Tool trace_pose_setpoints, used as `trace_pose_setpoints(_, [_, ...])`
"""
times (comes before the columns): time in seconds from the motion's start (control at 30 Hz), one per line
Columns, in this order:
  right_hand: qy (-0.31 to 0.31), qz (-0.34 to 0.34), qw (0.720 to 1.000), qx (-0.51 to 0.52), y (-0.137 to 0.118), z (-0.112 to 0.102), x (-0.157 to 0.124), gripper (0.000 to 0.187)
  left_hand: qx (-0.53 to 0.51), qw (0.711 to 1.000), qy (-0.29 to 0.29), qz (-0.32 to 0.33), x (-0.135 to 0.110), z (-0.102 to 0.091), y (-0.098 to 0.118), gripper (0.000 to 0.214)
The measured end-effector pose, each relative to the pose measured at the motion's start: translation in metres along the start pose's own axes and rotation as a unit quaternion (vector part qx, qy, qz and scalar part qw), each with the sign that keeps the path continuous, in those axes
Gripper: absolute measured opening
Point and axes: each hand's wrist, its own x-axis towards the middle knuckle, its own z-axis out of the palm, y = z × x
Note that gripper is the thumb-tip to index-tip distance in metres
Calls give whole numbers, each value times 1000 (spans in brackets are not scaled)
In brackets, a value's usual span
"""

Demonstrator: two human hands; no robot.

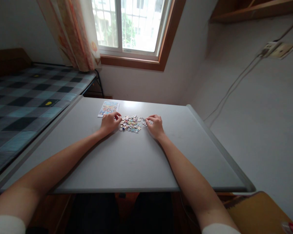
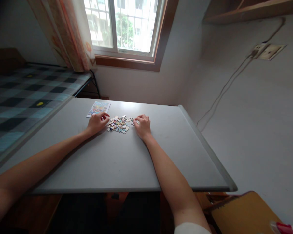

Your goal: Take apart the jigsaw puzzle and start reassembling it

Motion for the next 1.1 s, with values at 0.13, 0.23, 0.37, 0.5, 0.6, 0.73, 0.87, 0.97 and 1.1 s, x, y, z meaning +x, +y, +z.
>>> trace_pose_setpoints(0.13, [14,79,997,-16,5,-2,2,20,12,1000,1,27,-2,1,-1,19])
trace_pose_setpoints(0.23, [-5,92,996,-17,8,0,1,22,18,996,5,90,-1,3,-3,19])
trace_pose_setpoints(0.37, [-2,81,996,-28,11,3,0,22,-16,987,-35,153,3,3,-8,21])
trace_pose_setpoints(0.5, [10,78,996,-31,12,4,-1,20,-28,985,-45,163,5,3,-14,24])
trace_pose_setpoints(0.6, [8,80,996,-36,13,5,-1,20,-27,985,-60,161,4,4,-16,26])
trace_pose_setpoints(0.73, [22,77,996,-26,15,7,-1,21,-10,985,-68,160,1,4,-14,27])
trace_pose_setpoints(0.87, [9,89,995,-35,13,6,-1,22,8,986,-61,154,0,2,-11,29])
trace_pose_setpoints(0.97, [-23,80,996,-40,9,4,-2,22,1,984,-80,160,-1,0,-11,38])
trace_pose_setpoints(1.1, [-36,23,999,-10,2,2,-3,20,-10,979,-116,166,0,-1,-12,44])
